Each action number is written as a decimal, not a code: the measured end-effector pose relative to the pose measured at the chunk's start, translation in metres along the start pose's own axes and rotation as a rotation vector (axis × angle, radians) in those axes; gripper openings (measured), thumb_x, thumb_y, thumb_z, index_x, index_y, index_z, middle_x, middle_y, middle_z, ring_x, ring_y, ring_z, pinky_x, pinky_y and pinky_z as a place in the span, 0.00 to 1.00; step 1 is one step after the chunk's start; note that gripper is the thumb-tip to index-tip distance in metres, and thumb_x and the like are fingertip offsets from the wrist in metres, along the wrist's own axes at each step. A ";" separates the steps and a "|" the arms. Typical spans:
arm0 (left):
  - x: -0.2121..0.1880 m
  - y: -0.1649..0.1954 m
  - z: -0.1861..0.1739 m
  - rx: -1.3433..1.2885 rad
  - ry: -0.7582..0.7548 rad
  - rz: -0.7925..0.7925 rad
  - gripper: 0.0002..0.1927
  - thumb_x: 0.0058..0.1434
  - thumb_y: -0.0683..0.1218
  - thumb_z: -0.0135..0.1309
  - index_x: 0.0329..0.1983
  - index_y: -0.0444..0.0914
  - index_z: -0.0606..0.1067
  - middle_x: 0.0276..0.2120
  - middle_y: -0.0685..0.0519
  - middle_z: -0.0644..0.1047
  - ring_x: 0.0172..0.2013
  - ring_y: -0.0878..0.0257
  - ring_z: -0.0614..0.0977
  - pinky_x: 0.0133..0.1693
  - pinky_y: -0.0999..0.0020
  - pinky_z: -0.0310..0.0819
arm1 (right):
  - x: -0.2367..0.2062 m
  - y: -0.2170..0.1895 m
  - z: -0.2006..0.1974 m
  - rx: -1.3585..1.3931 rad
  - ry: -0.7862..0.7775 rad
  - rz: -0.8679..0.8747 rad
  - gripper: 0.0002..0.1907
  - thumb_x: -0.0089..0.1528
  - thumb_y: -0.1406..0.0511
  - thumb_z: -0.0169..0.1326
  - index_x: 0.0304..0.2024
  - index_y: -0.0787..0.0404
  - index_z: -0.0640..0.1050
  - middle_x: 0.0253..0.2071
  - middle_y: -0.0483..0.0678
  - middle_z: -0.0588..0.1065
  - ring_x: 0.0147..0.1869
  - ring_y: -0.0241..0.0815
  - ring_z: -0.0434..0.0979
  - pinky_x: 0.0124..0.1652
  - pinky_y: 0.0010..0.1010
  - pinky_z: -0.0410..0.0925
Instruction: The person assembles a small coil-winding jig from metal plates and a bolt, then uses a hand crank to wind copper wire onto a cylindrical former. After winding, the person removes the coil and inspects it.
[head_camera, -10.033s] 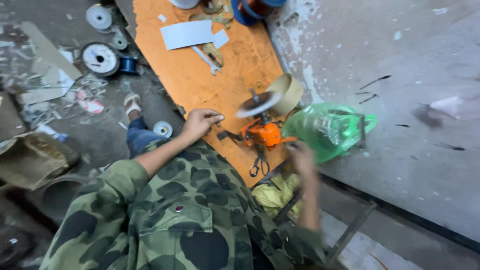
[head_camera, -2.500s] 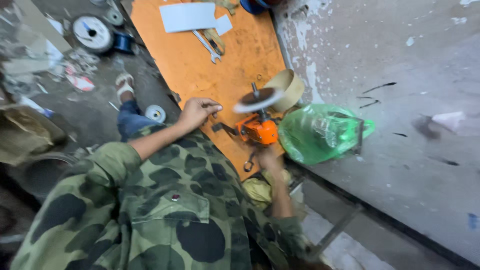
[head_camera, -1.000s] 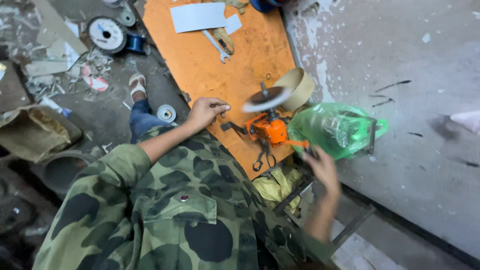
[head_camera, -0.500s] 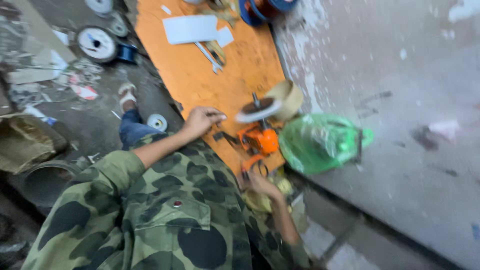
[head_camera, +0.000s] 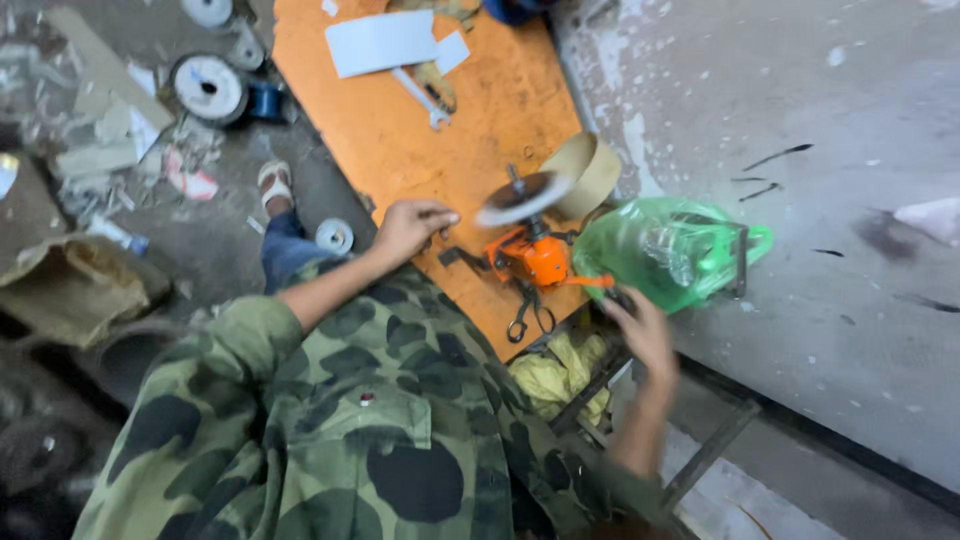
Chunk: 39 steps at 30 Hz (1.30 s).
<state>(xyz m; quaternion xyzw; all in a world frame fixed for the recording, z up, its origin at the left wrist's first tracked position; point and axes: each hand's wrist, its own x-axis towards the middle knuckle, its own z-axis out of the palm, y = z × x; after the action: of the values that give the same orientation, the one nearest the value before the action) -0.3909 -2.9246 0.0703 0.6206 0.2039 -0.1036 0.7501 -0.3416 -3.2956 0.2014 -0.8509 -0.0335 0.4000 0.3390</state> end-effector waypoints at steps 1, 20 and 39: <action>-0.001 0.000 0.001 -0.009 0.013 0.006 0.11 0.62 0.50 0.61 0.42 0.38 0.84 0.24 0.56 0.82 0.15 0.71 0.73 0.19 0.73 0.66 | 0.007 -0.002 0.009 -0.003 0.017 -0.027 0.22 0.61 0.65 0.53 0.58 0.59 0.75 0.45 0.49 0.82 0.43 0.41 0.82 0.43 0.35 0.74; 0.006 -0.010 0.003 -0.035 0.015 -0.004 0.12 0.62 0.50 0.61 0.42 0.39 0.84 0.23 0.57 0.82 0.15 0.72 0.72 0.19 0.74 0.65 | 0.011 0.051 0.000 0.111 -0.043 0.036 0.19 0.60 0.69 0.57 0.54 0.65 0.75 0.46 0.48 0.80 0.48 0.41 0.81 0.49 0.35 0.73; 0.003 -0.006 0.002 -0.014 0.042 -0.006 0.12 0.62 0.51 0.61 0.41 0.39 0.84 0.23 0.57 0.81 0.15 0.72 0.72 0.19 0.73 0.64 | 0.016 0.039 0.034 -0.217 -0.104 -0.283 0.17 0.64 0.65 0.56 0.52 0.69 0.78 0.46 0.57 0.80 0.50 0.52 0.79 0.50 0.42 0.70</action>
<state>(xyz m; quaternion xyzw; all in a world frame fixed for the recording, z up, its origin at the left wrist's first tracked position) -0.3903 -2.9277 0.0644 0.6168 0.2219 -0.0915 0.7496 -0.3636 -3.3014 0.1521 -0.8474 -0.2133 0.3857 0.2960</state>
